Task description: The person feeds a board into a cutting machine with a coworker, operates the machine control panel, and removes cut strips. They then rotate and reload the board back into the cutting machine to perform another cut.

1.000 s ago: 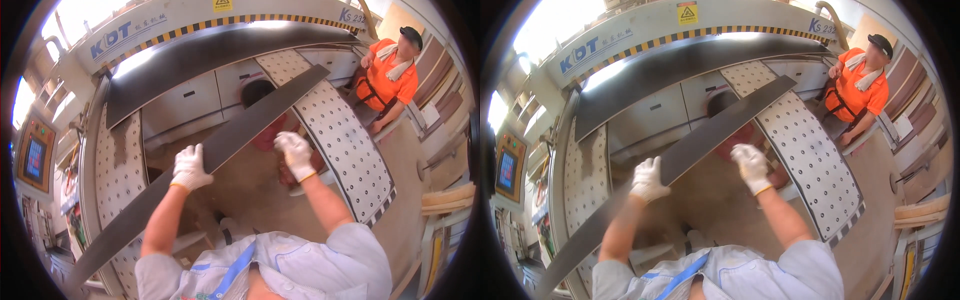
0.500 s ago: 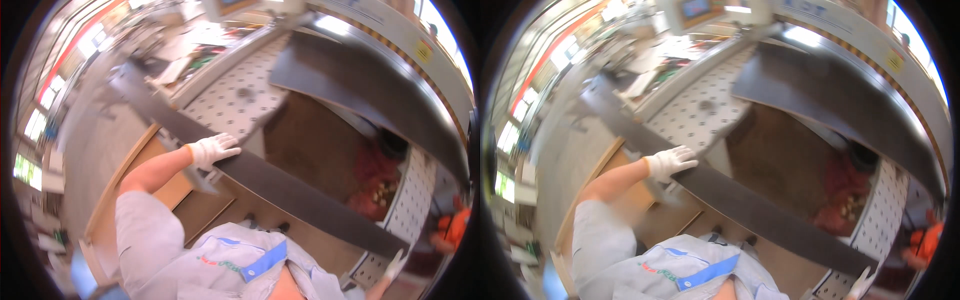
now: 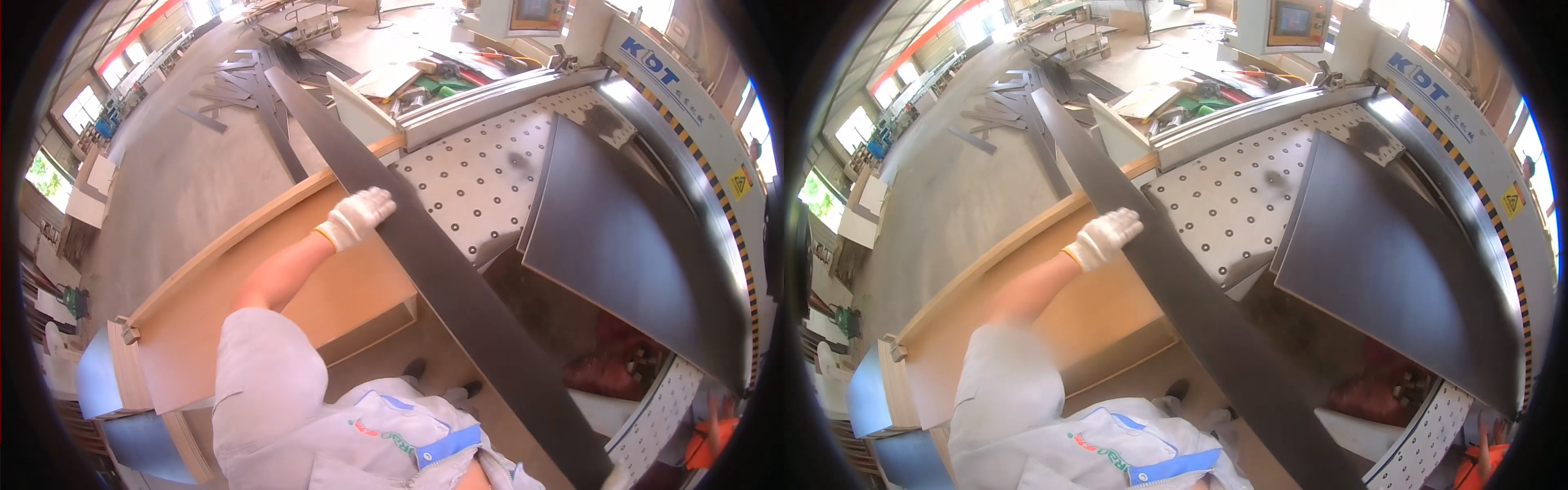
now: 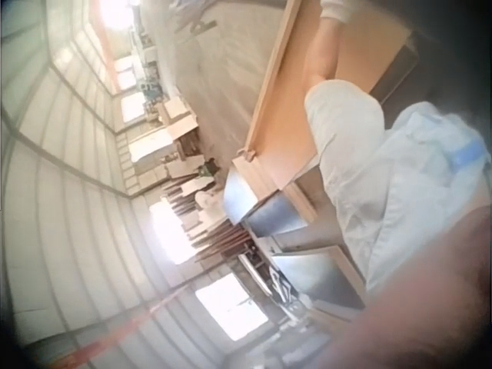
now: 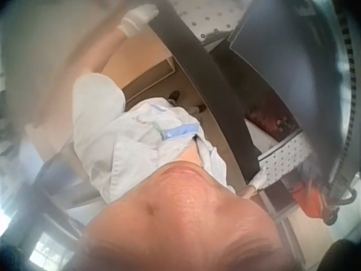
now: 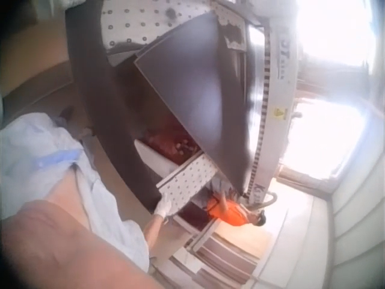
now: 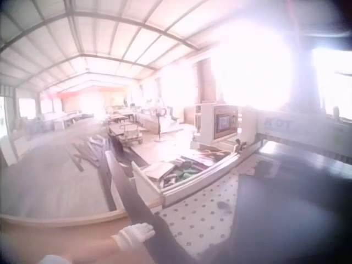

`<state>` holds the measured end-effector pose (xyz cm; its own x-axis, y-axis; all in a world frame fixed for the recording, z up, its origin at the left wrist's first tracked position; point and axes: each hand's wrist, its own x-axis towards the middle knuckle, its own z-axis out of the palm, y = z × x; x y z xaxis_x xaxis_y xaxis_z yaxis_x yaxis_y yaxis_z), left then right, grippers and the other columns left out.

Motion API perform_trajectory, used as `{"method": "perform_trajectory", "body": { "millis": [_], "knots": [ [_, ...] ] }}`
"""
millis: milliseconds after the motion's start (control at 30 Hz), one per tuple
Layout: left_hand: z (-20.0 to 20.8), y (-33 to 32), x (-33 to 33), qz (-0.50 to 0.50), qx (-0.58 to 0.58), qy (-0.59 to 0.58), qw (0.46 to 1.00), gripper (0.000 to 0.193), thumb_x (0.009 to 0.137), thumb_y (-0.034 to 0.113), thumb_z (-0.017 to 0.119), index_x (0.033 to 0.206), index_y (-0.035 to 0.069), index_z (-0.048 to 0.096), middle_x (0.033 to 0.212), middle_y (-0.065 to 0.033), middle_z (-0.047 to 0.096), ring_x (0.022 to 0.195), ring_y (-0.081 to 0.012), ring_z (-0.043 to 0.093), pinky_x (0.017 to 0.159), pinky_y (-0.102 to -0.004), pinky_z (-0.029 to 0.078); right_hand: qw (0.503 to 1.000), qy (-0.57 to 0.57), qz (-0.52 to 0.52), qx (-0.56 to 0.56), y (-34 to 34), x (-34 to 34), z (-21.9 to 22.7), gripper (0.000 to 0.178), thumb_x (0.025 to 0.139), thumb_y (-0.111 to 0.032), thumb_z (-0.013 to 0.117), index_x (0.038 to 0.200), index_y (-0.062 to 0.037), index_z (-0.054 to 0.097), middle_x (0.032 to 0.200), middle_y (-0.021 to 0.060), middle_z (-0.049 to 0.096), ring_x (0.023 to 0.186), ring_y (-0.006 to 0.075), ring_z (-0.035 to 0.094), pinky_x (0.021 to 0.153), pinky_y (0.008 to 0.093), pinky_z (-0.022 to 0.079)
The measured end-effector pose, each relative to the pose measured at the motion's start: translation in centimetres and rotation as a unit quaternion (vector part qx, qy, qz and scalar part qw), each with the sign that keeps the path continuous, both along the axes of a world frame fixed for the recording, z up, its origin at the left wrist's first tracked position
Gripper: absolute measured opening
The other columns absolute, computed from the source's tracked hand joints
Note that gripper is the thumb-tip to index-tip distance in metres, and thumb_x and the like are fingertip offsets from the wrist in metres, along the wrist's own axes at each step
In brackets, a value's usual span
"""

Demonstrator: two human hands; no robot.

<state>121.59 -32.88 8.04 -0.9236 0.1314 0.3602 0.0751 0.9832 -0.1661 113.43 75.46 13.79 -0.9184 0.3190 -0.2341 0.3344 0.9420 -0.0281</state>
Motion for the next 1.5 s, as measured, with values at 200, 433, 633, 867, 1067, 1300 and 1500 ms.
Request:
{"method": "perform_trajectory", "body": {
  "millis": [200, 433, 633, 867, 1067, 1300, 1500],
  "knots": [
    [8.6, 9.3, 6.2, 0.023, 0.088, 0.267, 0.96, 0.05, 0.09, -0.001, 0.076, 0.14, 0.005, 0.076, 0.138, -0.0209, 0.079, 0.132, -0.0437, 0.076, 0.119, -0.0573, 0.061, 0.877, -0.019, 0.038, -0.479, -33.3, 5.7, -11.2, 0.062, 0.123, -0.04, 0.065, 0.164, 0.0069, 0.068, 0.172, 0.023, 0.066, 0.158, 0.0332, 0.062, 0.133, 0.045, 0.049],
    [9.5, 28.7, 16.9, -0.097, 0.211, 0.263, 0.936, 0.043, 0.087, -0.006, 0.076, 0.13, 0.003, 0.075, 0.131, -0.0179, 0.08, 0.116, -0.0432, 0.079, 0.105, -0.0553, 0.066, 0.591, -0.257, 0.039, -0.763, -51.0, 10.4, -0.8, 0.097, 0.118, -0.044, 0.078, 0.188, -0.0023, 0.026, 0.19, 0.0241, 0.037, 0.168, 0.0478, 0.048, 0.137, 0.0606, 0.044],
    [0.4, 39.5, 29.7, 0.132, 0.463, 0.009, 0.876, 0.037, 0.102, 0.009, 0.079, 0.137, -0.002, 0.081, 0.137, -0.0304, 0.081, 0.126, -0.0471, 0.079, 0.112, -0.0537, 0.064, 0.444, -0.18, -0.273, -0.835, -41.9, 7.4, -14.4, 0.093, 0.105, -0.057, 0.092, 0.171, -0.0053, 0.053, 0.175, 0.0218, 0.057, 0.163, 0.0405, 0.055, 0.131, 0.058, 0.053],
    [-2.1, 42.7, 31.5, 0.249, 0.694, -0.13, 0.663, 0.062, 0.113, 0.036, 0.076, 0.162, 0.0, 0.069, 0.162, -0.021, 0.075, 0.15, -0.0377, 0.072, 0.125, -0.0459, 0.057, 0.239, -0.08, -0.318, -0.914, -47.6, 8.5, -13.8, 0.046, 0.111, -0.034, 0.086, 0.148, -0.0074, 0.076, 0.148, 0.0121, 0.081, 0.132, 0.0392, 0.079, 0.116, 0.0602, 0.068],
    [-3.0, 34.8, 20.3, 0.234, 0.741, -0.168, 0.607, 0.084, 0.114, 0.06, 0.071, 0.168, -0.003, 0.063, 0.177, -0.0219, 0.061, 0.153, -0.0359, 0.068, 0.13, -0.0468, 0.052, 0.313, -0.008, -0.356, -0.88, -51.4, 11.5, -13.5, 0.039, 0.118, -0.021, 0.074, 0.151, -0.0001, 0.07, 0.152, 0.0185, 0.078, 0.137, 0.042, 0.077, 0.118, 0.0606, 0.068],
    [-3.9, 32.2, 13.3, 0.12, 0.911, -0.189, 0.346, 0.061, 0.109, 0.038, 0.088, 0.146, -0.009, 0.076, 0.137, -0.0193, 0.084, 0.122, -0.029, 0.084, 0.109, -0.0454, 0.067, 0.363, -0.012, -0.335, -0.869, -54.7, 19.4, -11.5, 0.046, 0.122, -0.018, 0.067, 0.162, 0.0017, 0.06, 0.164, 0.0213, 0.069, 0.148, 0.0424, 0.07, 0.127, 0.0631, 0.06],
    [2.0, 34.7, 24.7, 0.183, 0.886, -0.177, 0.387, 0.053, 0.105, 0.028, 0.094, 0.136, -0.013, 0.08, 0.127, -0.0216, 0.087, 0.114, -0.0296, 0.085, 0.102, -0.0441, 0.068, 0.395, -0.067, -0.286, -0.87, -51.1, 30.7, -10.3, 0.048, 0.123, -0.021, 0.063, 0.163, 0.0058, 0.058, 0.164, 0.0242, 0.068, 0.151, 0.0429, 0.067, 0.131, 0.0637, 0.056]
  ]
}}
